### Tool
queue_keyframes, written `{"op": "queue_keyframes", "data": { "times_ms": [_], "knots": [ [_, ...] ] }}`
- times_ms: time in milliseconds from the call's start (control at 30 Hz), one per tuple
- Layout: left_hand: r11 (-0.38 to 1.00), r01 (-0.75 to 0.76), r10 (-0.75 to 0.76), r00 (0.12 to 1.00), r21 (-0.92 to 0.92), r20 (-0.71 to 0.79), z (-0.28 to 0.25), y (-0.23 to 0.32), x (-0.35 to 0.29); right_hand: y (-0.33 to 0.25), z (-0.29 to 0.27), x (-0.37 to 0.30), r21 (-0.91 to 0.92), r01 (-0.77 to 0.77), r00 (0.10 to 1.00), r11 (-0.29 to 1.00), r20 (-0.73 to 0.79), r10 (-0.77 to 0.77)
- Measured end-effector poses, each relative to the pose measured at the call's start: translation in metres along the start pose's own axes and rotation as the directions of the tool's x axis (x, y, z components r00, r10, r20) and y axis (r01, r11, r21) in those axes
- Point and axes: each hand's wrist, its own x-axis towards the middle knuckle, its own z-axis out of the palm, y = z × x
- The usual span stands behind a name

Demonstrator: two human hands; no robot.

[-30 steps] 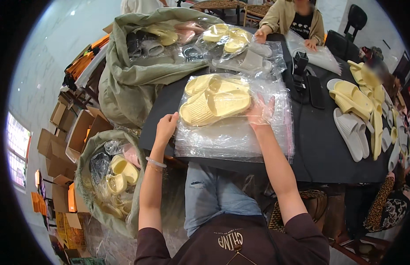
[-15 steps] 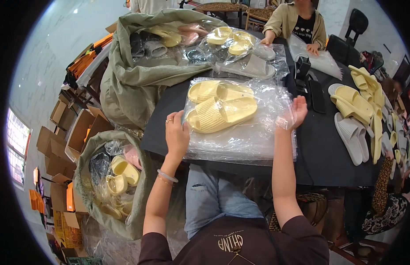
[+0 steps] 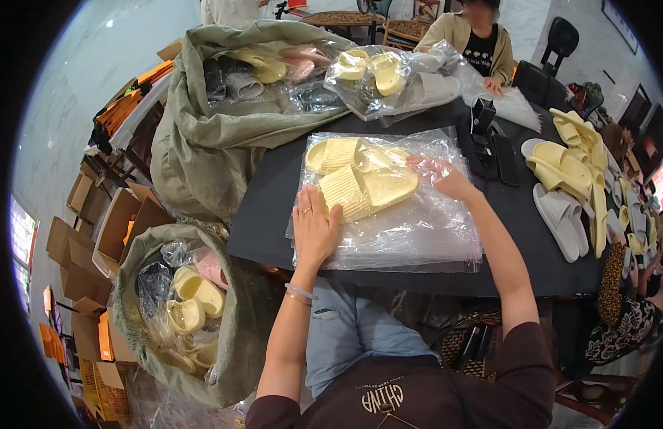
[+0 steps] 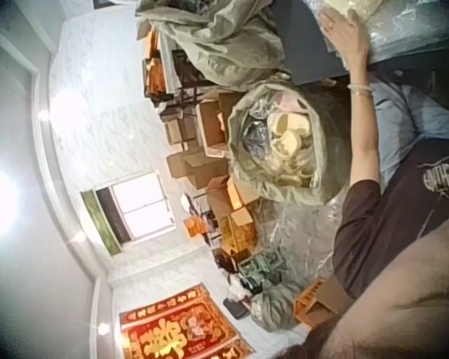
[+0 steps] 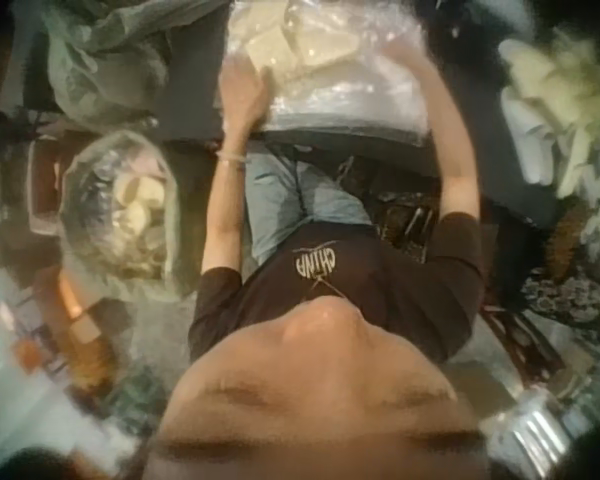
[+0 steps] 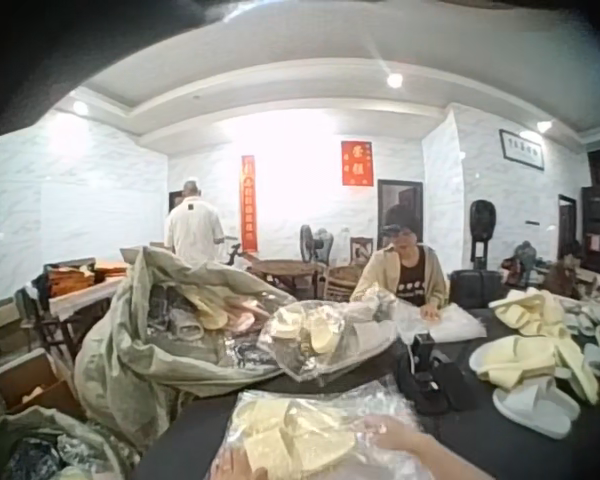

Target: The person unpacks pairs of yellow and white plastic slippers from a large green sack and places them onto a table. They arrange the slippers on clear plastic packaging sheets, sometimes using a handheld sealing device to close the packages. The person works continuously, moving slippers from the sack to the packaging area.

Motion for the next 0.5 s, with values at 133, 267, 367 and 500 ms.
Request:
{"op": "queue_keyframes", "data": {
  "times_ms": [133,267,367,500],
  "knots": [
    [1.0,0.013,-0.012,1.0,0.022,-0.029,-0.005,-0.009,-0.005,0.059,0.04,0.036,-0.023,0.089,0.996,0.996,-0.023,-0.089],
    [0.995,-0.073,0.072,0.997,-0.063,-0.019,0.011,0.021,0.007,0.192,-0.052,0.022,-0.099,-0.48,0.876,0.872,-0.106,0.47],
    [0.998,0.059,-0.059,0.998,-0.014,-0.017,-0.01,-0.01,-0.002,0.115,0.019,0.056,0.055,-0.465,0.831,0.884,-0.318,0.457],
    [1.0,-0.011,0.011,1.0,-0.005,-0.019,0.003,-0.002,0.003,0.111,0.031,-0.001,-0.549,-0.234,0.896,0.802,-0.441,-0.04]
  ]
}}
